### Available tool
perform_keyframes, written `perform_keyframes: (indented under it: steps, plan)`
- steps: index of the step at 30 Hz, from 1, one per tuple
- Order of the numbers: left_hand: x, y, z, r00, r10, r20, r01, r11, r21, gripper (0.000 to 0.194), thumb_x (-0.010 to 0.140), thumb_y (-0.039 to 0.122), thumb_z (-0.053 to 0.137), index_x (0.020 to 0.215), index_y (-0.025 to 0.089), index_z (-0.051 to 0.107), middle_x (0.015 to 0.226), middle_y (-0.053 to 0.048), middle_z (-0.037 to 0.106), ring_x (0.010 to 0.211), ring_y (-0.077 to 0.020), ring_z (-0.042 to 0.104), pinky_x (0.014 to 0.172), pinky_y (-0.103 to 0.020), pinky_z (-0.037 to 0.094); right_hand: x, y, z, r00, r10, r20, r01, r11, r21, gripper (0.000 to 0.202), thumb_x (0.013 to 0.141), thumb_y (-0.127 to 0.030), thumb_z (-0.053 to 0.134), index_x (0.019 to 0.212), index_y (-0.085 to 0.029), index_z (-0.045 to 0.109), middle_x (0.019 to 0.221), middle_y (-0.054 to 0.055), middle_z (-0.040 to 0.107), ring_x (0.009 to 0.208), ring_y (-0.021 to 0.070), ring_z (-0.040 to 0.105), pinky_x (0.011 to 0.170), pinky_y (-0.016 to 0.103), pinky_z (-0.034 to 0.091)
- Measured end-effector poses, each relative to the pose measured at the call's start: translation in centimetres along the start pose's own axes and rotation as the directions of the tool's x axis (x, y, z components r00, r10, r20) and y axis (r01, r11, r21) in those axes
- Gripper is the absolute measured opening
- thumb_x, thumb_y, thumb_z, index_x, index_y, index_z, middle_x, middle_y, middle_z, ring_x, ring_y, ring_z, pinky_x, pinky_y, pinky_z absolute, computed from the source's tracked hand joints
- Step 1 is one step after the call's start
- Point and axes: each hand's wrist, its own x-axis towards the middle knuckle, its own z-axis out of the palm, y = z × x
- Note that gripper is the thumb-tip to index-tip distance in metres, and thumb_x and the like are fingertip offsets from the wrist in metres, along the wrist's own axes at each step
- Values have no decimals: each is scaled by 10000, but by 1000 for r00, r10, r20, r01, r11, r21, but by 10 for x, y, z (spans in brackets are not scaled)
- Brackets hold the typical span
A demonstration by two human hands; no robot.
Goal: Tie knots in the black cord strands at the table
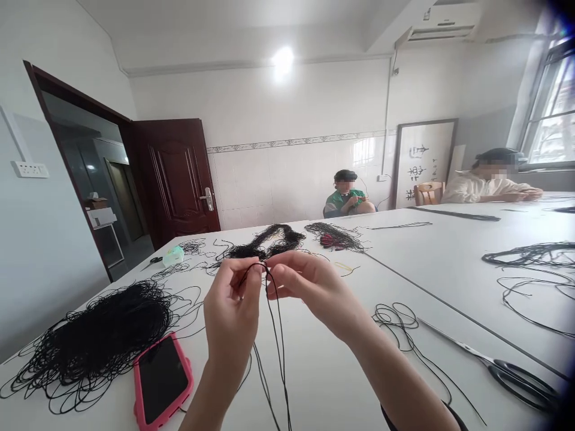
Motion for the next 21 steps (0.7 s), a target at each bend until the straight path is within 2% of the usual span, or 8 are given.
perform_keyframes:
  steps: [3, 5, 10, 14, 16, 18, 19, 21]
  plan:
    - [-3, -5, 1, 979, 203, 8, -203, 973, 113, 72, 803, 257, 597, 829, 203, 637, 764, 2, 654, 705, -105, 601, 615, -177, 489, -1, 5, 2, 999, 2, -46, -1, 1000, 10, 281, 740, -362, 697, 911, -154, 615, 814, 25, 638, 761, 118, 613, 746, 280, 527]
    - [-6, -2, 1, 974, 213, 76, -220, 970, 107, 61, 808, 243, 582, 818, 209, 632, 771, 5, 651, 720, -99, 601, 629, -166, 485, -2, 7, 0, 998, -11, -68, 10, 1000, -7, 200, 754, -317, 680, 851, -156, 610, 790, 14, 634, 763, 110, 604, 719, 248, 505]
    - [-9, 15, -9, 972, -74, 223, 50, 993, 110, 270, 768, 456, 594, 946, 254, 612, 695, 25, 608, 637, -103, 572, 537, -156, 452, -11, 0, -11, 999, 34, 23, -30, 988, -150, 64, 795, -237, 604, 785, -174, 609, 717, -2, 644, 663, 105, 594, 531, 203, 428]
    - [-6, 20, -18, 919, -92, 383, -25, 957, 290, 241, 762, 491, 586, 804, 260, 643, 596, 36, 586, 473, -78, 474, 426, -151, 364, -21, -9, -11, 999, 52, -3, -51, 969, -241, 85, 791, -182, 582, 816, -200, 661, 769, -15, 623, 669, 96, 623, 596, 218, 481]
    - [-4, 20, -18, 921, -92, 379, -37, 947, 318, 261, 767, 485, 576, 674, 247, 625, 555, 40, 556, 457, -69, 436, 441, -145, 358, -24, -11, -9, 998, 12, -56, -30, 943, -331, 119, 777, -167, 587, 822, -227, 679, 792, -26, 613, 699, 91, 618, 666, 236, 502]
    - [-4, 20, -19, 934, -150, 324, 45, 949, 311, 302, 743, 512, 589, 620, 236, 595, 554, 36, 542, 498, -75, 451, 475, -139, 371, -26, -11, -7, 994, -37, -103, -9, 910, -414, 181, 775, -162, 582, 897, -267, 663, 758, -48, 618, 713, 89, 610, 679, 236, 502]
    - [-4, 20, -19, 924, -203, 324, 107, 951, 291, 318, 727, 536, 595, 627, 235, 587, 554, 32, 544, 522, -83, 469, 489, -139, 381, -26, -10, -6, 991, -62, -119, 3, 900, -437, 211, 779, -166, 579, 942, -283, 643, 744, -58, 622, 720, 88, 610, 682, 234, 503]
    - [-4, 18, -21, 851, -336, 405, 253, 936, 245, 349, 700, 593, 595, 715, 244, 594, 539, 22, 549, 539, -102, 486, 482, -152, 385, -26, -8, -6, 984, -112, -141, 35, 886, -462, 249, 783, -173, 580, 996, -299, 607, 733, -72, 627, 716, 81, 612, 682, 224, 505]
